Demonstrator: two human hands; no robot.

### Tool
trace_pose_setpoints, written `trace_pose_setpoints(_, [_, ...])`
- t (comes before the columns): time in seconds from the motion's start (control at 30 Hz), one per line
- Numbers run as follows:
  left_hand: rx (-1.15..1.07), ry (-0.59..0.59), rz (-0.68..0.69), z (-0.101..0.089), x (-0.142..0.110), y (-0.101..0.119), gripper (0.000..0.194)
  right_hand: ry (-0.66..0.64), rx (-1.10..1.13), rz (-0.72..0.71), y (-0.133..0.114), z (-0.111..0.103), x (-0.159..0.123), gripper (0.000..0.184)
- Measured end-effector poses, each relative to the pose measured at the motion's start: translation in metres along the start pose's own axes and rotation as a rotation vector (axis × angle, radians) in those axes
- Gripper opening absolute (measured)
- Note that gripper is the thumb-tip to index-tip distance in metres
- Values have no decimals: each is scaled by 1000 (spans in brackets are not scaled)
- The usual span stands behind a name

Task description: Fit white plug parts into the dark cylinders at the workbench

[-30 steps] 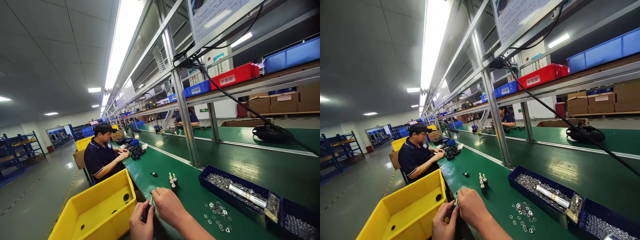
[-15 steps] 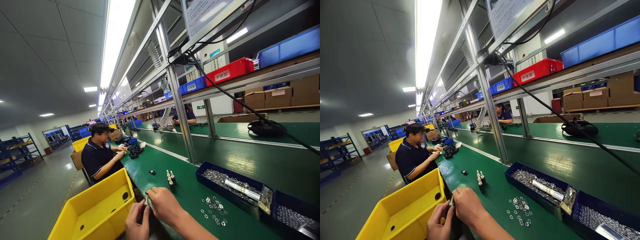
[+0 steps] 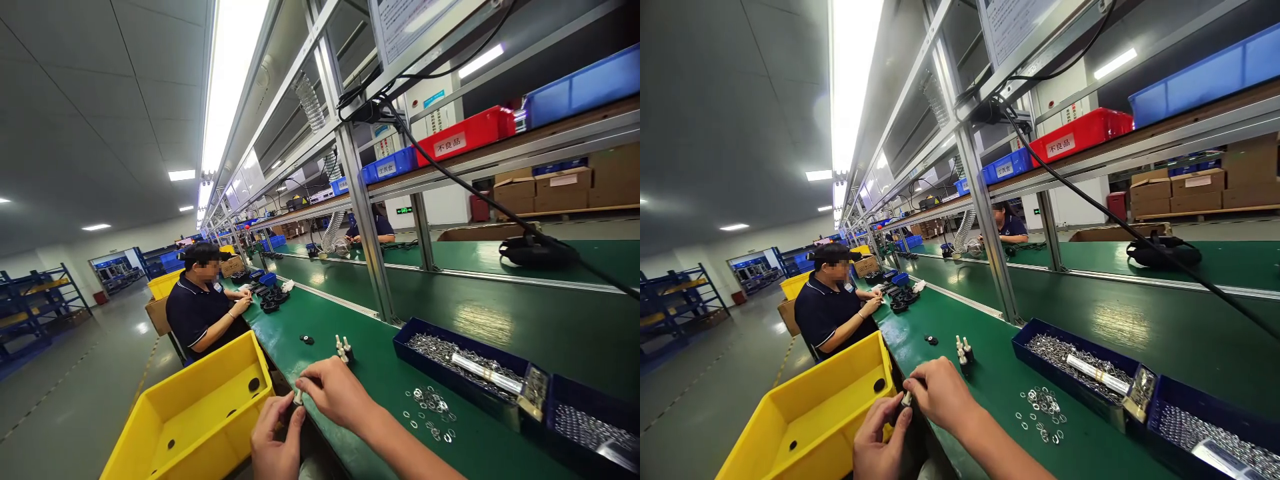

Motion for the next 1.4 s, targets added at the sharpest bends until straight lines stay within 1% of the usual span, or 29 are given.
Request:
trace_pose_setpoints(0.03, [-37, -29, -41, -1, 0, -1, 36, 23, 20, 3, -1, 2, 0, 28])
trace_pose_setpoints(0.1, [-161, -128, -163, -5, 0, -2, 40, 53, 129, 26, -1, 6, 1, 22])
trace_pose_setpoints(0.17, [-338, -211, -290, -11, 1, -4, 41, 46, 343, 98, -1, 7, 2, 15])
trace_pose_setpoints(0.2, [-434, -241, -356, -14, 1, -5, 40, 34, 463, 140, -2, 7, 2, 16])
trace_pose_setpoints(0.3, [-677, -416, -570, -20, 1, -5, 41, -29, 771, 207, -8, 1, 1, 33])
trace_pose_setpoints(0.33, [-733, -484, -629, -21, 2, -4, 42, -74, 838, 205, -11, -1, 1, 39])
trace_pose_setpoints(0.37, [-772, -527, -666, -22, 2, -2, 42, -128, 879, 192, -13, -4, 1, 42])
trace_pose_setpoints(0.4, [-796, -539, -680, -21, 3, 2, 40, -170, 887, 171, -15, -7, 1, 44])
trace_pose_setpoints(0.43, [-801, -518, -676, -21, 4, 7, 37, -184, 855, 149, -14, -10, 1, 42])
trace_pose_setpoints(0.5, [-760, -447, -649, -19, 5, 19, 32, -120, 741, 141, -8, -13, 2, 36])
trace_pose_setpoints(0.57, [-691, -419, -648, -16, 4, 31, 35, -23, 704, 227, 6, -12, 2, 34])
trace_pose_setpoints(0.6, [-666, -425, -667, -14, 2, 35, 39, 1, 732, 292, 14, -10, 2, 37])
trace_pose_setpoints(0.67, [-645, -433, -710, -12, -1, 41, 46, -3, 844, 399, 28, -6, 0, 46])
trace_pose_setpoints(0.73, [-637, -417, -727, -8, -5, 43, 50, -24, 956, 451, 37, -4, -1, 52])
trace_pose_setpoints(0.83, [-604, -395, -695, -1, -9, 40, 54, -16, 1085, 497, 41, -1, -3, 58])
trace_pose_setpoints(0.9, [-581, -398, -667, 5, -12, 37, 53, 21, 1104, 515, 41, 1, -4, 62])
trace_pose_setpoints(0.97, [-575, -400, -648, 10, -13, 35, 48, 28, 1092, 544, 42, 3, -6, 61])
trace_pose_setpoints(1.07, [-582, -369, -613, 12, -14, 36, 44, -41, 1115, 590, 42, 5, -8, 56])
trace_pose_setpoints(1.17, [-590, -358, -606, 11, -13, 41, 44, -104, 1112, 576, 39, 4, -8, 53])
trace_pose_setpoints(1.23, [-609, -378, -639, 10, -12, 45, 43, -110, 1025, 529, 37, 1, -6, 56])
trace_pose_setpoints(1.3, [-644, -405, -680, 8, -10, 50, 40, -93, 945, 458, 35, -1, -4, 59])
trace_pose_setpoints(1.4, [-706, -452, -733, 7, -8, 55, 36, -49, 914, 316, 31, -2, -2, 60])
Point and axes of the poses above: each hand's wrist, its own x-axis towards the middle knuckle, its own z-axis out of the palm, y = z × x, the point moved 1 cm from there along x, towards the middle knuckle, and after that the axes turned 13 degrees about -z, right-handed, at the moved point
